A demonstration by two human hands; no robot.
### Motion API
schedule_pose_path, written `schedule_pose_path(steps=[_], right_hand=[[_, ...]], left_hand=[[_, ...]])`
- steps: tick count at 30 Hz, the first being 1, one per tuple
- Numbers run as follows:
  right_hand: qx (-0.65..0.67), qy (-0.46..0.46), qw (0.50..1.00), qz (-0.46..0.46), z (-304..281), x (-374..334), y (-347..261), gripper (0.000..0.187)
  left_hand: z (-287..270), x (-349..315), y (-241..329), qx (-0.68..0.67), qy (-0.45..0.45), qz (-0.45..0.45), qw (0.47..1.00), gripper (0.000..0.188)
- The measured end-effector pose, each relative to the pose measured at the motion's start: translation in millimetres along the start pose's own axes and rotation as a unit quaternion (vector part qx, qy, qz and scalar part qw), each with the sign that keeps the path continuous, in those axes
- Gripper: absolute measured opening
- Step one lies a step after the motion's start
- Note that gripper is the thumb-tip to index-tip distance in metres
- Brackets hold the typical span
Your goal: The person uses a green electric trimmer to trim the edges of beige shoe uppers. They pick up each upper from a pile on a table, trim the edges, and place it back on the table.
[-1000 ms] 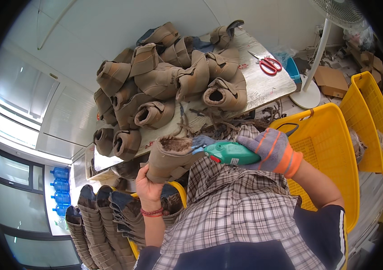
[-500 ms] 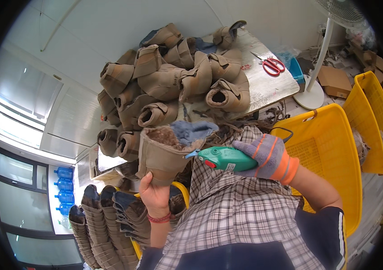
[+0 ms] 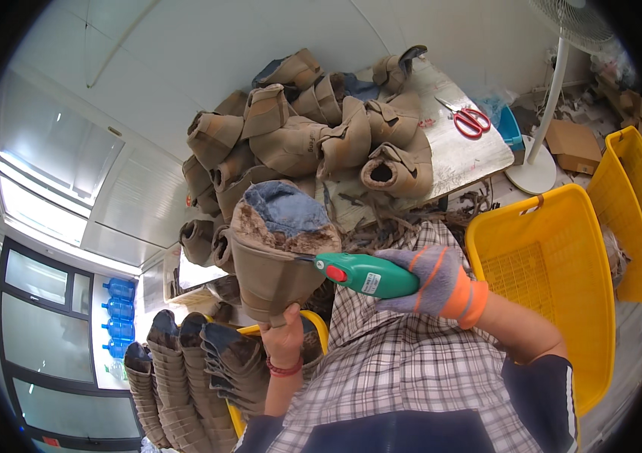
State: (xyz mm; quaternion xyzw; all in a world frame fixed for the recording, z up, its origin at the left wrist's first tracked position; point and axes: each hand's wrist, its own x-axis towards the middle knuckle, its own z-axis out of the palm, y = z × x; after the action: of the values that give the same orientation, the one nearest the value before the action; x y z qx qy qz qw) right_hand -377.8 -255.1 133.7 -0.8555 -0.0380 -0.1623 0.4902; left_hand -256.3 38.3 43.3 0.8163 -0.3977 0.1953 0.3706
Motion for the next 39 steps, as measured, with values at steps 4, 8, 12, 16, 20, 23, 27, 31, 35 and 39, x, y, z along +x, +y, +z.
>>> schedule_pose_path(steps=[4,8,12,16,20,23,27,31,35,39], right_hand=[[0.035,0.007,0.999,0.008,2,2,-2,0.064],[0.039,0.029,0.999,0.023,4,3,-3,0.065],[0.042,0.050,0.997,0.038,3,3,-7,0.064],[0.037,0.067,0.995,0.062,2,0,-6,0.067],[0.023,0.072,0.993,0.091,0,-1,-7,0.068],[0.045,0.093,0.989,0.102,1,-2,-5,0.066],[0.152,0.124,0.972,0.128,3,-3,-7,0.062],[0.165,0.140,0.963,0.161,0,-4,-8,0.061],[0.160,0.164,0.962,0.149,-5,0,-4,0.063],[0.199,0.221,0.943,0.150,-12,5,13,0.066]], left_hand=[[13,23,30,-0.319,0.077,-0.149,0.933,0.038],[15,36,28,-0.269,0.042,-0.054,0.961,0.034],[11,52,26,-0.068,-0.013,0.079,0.994,0.036],[8,62,31,0.068,-0.061,0.102,0.991,0.043],[6,71,41,0.129,-0.103,0.127,0.978,0.048],[12,73,43,0.133,-0.122,0.136,0.974,0.049],[22,64,36,0.125,-0.167,0.142,0.968,0.048],[28,55,37,0.140,-0.222,0.134,0.955,0.045],[39,47,35,0.118,-0.230,0.152,0.954,0.044],[36,78,55,0.090,-0.205,0.225,0.948,0.043]])
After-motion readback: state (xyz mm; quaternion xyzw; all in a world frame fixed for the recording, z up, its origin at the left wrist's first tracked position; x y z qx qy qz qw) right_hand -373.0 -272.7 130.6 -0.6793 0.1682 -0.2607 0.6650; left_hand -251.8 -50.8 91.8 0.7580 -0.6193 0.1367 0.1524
